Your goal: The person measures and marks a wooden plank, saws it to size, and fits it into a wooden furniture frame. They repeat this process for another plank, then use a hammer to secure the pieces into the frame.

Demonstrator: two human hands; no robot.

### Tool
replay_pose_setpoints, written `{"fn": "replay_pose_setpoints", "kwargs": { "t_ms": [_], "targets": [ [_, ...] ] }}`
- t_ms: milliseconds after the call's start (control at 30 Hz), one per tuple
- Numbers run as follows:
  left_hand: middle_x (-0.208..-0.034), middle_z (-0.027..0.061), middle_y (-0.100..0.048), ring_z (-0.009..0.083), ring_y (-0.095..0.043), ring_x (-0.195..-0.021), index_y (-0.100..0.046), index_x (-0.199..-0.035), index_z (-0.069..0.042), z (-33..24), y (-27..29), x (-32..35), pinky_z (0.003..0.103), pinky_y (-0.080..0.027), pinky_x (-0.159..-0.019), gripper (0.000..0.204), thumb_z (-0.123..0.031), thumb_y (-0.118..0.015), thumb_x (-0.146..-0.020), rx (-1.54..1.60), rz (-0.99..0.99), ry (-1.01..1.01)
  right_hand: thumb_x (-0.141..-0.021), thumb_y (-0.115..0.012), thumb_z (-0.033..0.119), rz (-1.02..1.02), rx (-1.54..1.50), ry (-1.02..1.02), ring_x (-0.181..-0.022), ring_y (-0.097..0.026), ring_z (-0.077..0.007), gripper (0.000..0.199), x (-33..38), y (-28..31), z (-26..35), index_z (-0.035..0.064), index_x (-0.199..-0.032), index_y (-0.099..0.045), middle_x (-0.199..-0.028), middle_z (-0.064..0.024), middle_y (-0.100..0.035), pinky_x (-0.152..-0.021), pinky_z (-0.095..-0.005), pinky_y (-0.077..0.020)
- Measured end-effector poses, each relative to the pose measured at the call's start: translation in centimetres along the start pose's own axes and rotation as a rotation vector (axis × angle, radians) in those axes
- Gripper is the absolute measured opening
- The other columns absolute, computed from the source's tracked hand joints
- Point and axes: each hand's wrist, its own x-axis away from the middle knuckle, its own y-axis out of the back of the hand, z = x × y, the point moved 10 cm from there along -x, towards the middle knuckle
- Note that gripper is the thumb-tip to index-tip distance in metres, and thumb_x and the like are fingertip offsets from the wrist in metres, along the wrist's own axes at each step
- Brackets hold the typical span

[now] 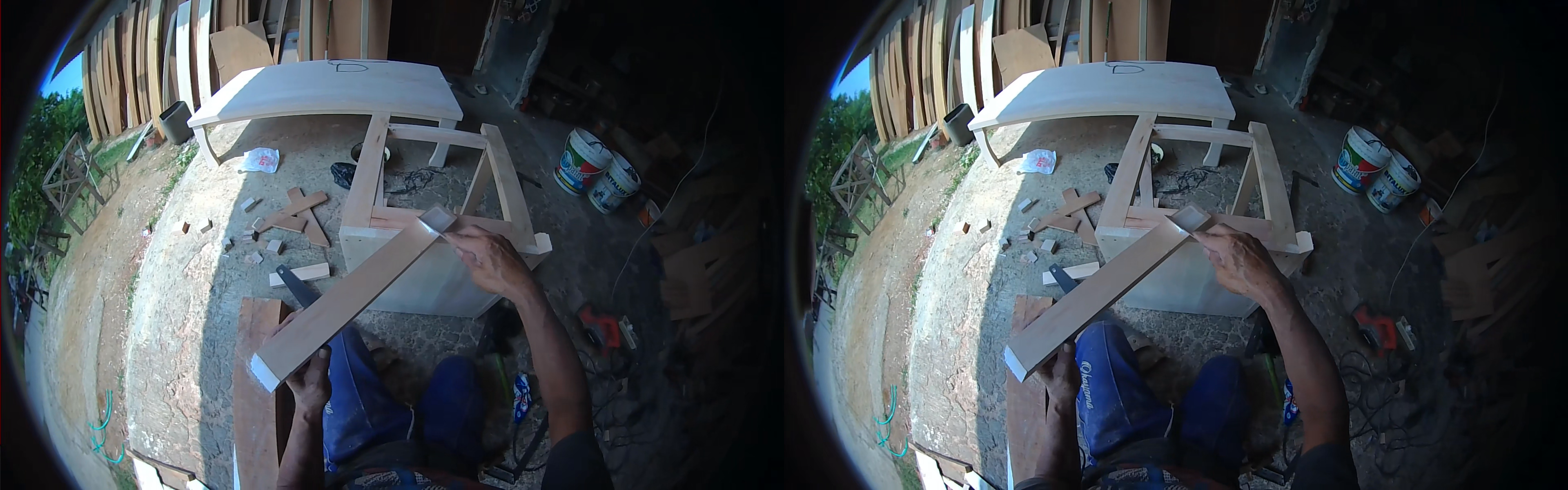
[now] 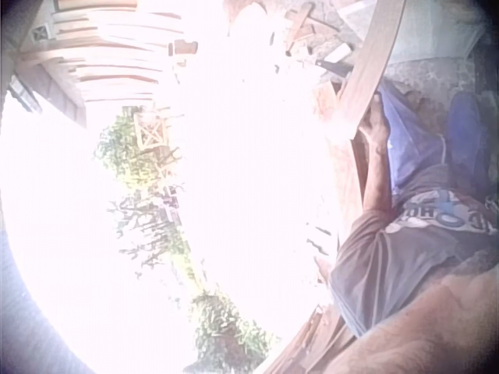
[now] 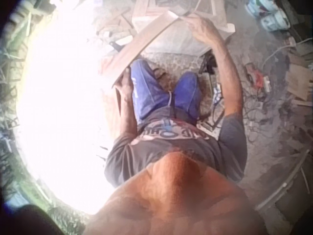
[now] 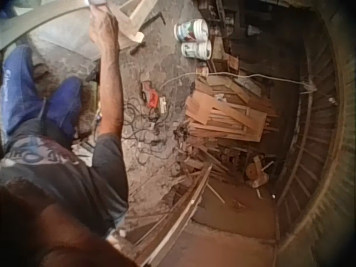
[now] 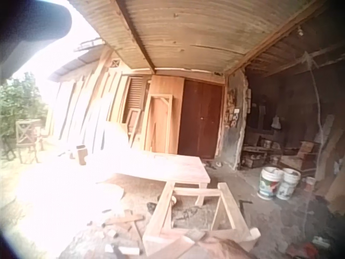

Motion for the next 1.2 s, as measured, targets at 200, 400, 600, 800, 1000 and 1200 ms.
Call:
{"fn": "replay_pose_setpoints", "kwargs": {
  "t_ms": [200, 400, 600, 800, 1000, 1200],
  "targets": [
    [-0.128, 0.0086, -0.059, 0.0184, -0.058, -0.114, -0.044, -0.145, -0.008, -1.4, -2.0, 0.0, 0.036, -0.047, -0.098, 0.058, 0.009, -0.061, -0.093, 0.007, 0.034, 0.018, -0.093, -0.058, 0.002, 0.063, -0.131, 0.071, -0.108, -0.066, -0.0350, 0.042, 1.6, -0.5, 3.3, 0.0057, -0.134, -0.061, -0.121, -0.0175, -0.065, -0.095, -0.0421, -0.0529],
    [-0.128, 0.0080, -0.057, 0.0154, -0.055, -0.111, -0.039, -0.147, -0.006, -2.6, -3.2, -0.1, 0.031, -0.047, -0.093, 0.060, 0.007, -0.062, -0.092, -0.055, 0.059, -0.006, -0.094, -0.060, 0.003, 0.102, -0.282, 0.134, -0.101, -0.067, -0.0335, 0.038, 2.6, -1.7, 6.6, 0.0032, -0.132, -0.063, -0.115, -0.0159, -0.065, -0.089, -0.0415, -0.0553],
    [-0.134, 0.0193, -0.053, 0.0295, -0.055, -0.124, -0.044, -0.136, 0.003, -3.1, -4.8, -0.7, 0.043, -0.044, -0.106, 0.063, -0.010, -0.077, -0.084, -0.180, 0.037, -0.058, -0.093, -0.062, 0.003, -0.059, 0.111, 0.198, -0.099, -0.068, -0.0304, 0.038, 5.1, -1.7, 10.1, 0.0055, -0.131, -0.064, -0.118, -0.0114, -0.061, -0.086, -0.0418, -0.0565],
    [-0.132, 0.0197, -0.054, 0.0316, -0.055, -0.123, -0.048, -0.133, 0.004, -4.6, -6.5, -1.0, 0.044, -0.044, -0.105, 0.062, -0.017, -0.078, -0.083, -0.261, 0.052, -0.184, -0.093, -0.061, 0.002, 0.054, -0.196, 0.117, -0.102, -0.068, -0.0301, 0.037, 5.4, 0.6, 9.8, 0.0014, -0.130, -0.063, -0.117, -0.0121, -0.063, -0.087, -0.0421, -0.0561],
    [-0.116, 0.0205, -0.062, 0.0353, -0.060, -0.114, -0.063, -0.111, 0.004, -6.6, -8.2, -1.5, 0.044, -0.048, -0.100, 0.045, -0.014, -0.077, -0.073, -0.406, 0.063, -0.246, -0.094, -0.060, 0.002, 0.048, -0.149, 0.050, -0.105, -0.067, -0.0339, 0.037, 3.2, -0.2, 5.0, -0.0016, -0.131, -0.061, -0.121, -0.0175, -0.063, -0.090, -0.0419, -0.0550],
    [-0.098, 0.0195, -0.067, 0.0363, -0.066, -0.103, -0.068, -0.097, 0.005, -7.8, -9.4, -2.4, 0.044, -0.052, -0.094, 0.034, -0.011, -0.076, -0.069, -0.365, 0.071, -0.206, -0.094, -0.062, 0.002, 0.086, -0.225, 0.165, -0.105, -0.068, -0.0326, 0.038, 5.7, -0.7, 10.8, 0.0001, -0.132, -0.061, -0.122, -0.0149, -0.064, -0.089, -0.0402, -0.0562]
  ]
}}
